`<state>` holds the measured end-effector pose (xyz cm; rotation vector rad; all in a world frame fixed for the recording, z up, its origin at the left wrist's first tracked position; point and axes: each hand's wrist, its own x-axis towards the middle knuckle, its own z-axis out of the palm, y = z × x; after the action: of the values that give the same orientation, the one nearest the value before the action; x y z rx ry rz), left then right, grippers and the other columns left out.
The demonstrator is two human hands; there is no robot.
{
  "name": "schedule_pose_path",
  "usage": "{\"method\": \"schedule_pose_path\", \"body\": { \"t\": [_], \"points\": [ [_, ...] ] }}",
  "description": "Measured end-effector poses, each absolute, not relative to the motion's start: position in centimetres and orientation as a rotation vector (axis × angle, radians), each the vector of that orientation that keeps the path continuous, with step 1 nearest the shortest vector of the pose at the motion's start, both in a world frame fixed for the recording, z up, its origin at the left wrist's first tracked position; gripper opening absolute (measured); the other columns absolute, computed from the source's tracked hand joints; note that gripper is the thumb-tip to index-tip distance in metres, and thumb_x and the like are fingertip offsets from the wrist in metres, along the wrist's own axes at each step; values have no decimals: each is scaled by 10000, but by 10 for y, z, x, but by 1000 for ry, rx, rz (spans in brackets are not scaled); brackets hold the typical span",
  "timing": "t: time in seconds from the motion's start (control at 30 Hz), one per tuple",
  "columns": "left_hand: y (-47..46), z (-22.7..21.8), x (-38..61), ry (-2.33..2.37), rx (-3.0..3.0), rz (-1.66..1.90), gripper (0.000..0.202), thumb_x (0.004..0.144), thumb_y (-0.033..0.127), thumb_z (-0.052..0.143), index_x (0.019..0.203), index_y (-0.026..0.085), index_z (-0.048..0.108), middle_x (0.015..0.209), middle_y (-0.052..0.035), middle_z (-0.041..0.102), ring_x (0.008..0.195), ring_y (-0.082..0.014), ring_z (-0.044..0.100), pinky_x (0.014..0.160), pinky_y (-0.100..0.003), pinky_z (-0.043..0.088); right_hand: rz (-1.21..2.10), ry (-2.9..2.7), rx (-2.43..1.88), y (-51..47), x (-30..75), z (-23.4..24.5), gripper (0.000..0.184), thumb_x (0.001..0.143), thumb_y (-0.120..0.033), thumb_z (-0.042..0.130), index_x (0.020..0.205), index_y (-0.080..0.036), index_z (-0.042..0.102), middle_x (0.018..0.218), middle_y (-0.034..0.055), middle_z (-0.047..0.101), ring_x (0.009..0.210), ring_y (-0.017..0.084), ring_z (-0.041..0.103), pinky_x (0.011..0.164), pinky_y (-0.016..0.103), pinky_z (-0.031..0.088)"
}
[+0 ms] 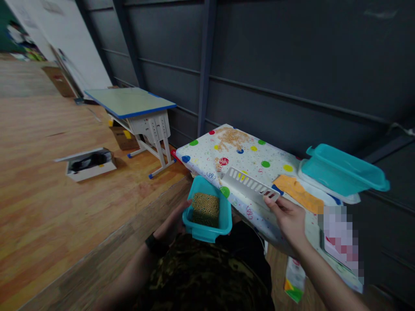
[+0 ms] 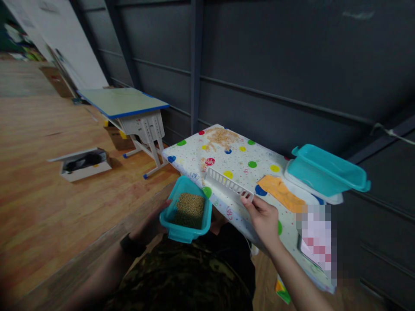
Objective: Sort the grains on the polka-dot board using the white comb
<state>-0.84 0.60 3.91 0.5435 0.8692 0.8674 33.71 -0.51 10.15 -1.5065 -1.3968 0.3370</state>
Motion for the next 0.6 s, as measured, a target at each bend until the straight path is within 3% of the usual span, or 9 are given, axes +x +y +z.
{"method": "schedule_pose_path", "body": {
  "t": [0.13, 0.3, 0.47, 0.6],
  "points": [
    [5, 39, -10, 926, 555, 885, 691, 974, 512, 852, 1548, 151, 716, 1326, -198, 874, 1272, -404, 824, 865, -444, 730, 350, -1376, -1512, -18, 335, 101, 407, 819, -601, 836, 739, -205, 886, 616, 22, 657, 578, 190, 537, 514, 292, 437],
    [4, 45, -10, 958, 556, 860, 589, 1015, 494, 794, 1504, 167, 754, 1274, -174, 894, 1265, -409, 825, 867, -452, 722, 302, -1365, -1513, -19, 334, 104, 387, 840, -583, 824, 739, -215, 887, 603, 14, 652, 571, 183, 526, 519, 287, 438],
    [3, 43, -11, 960, 552, 879, 637, 975, 518, 838, 1487, 148, 757, 1297, -190, 883, 1298, -419, 809, 945, -488, 715, 306, -1401, -1502, -2, 334, 103, 480, 859, -638, 789, 635, -213, 799, 583, 11, 601, 586, 182, 513, 528, 287, 434],
    [4, 38, -13, 930, 494, 875, 613, 998, 479, 834, 1497, 134, 741, 1309, -183, 877, 1270, -388, 823, 933, -435, 714, 335, -1424, -1496, 4, 333, 100, 487, 868, -654, 787, 688, -203, 822, 631, 21, 640, 613, 191, 537, 554, 298, 446]
  ]
}}
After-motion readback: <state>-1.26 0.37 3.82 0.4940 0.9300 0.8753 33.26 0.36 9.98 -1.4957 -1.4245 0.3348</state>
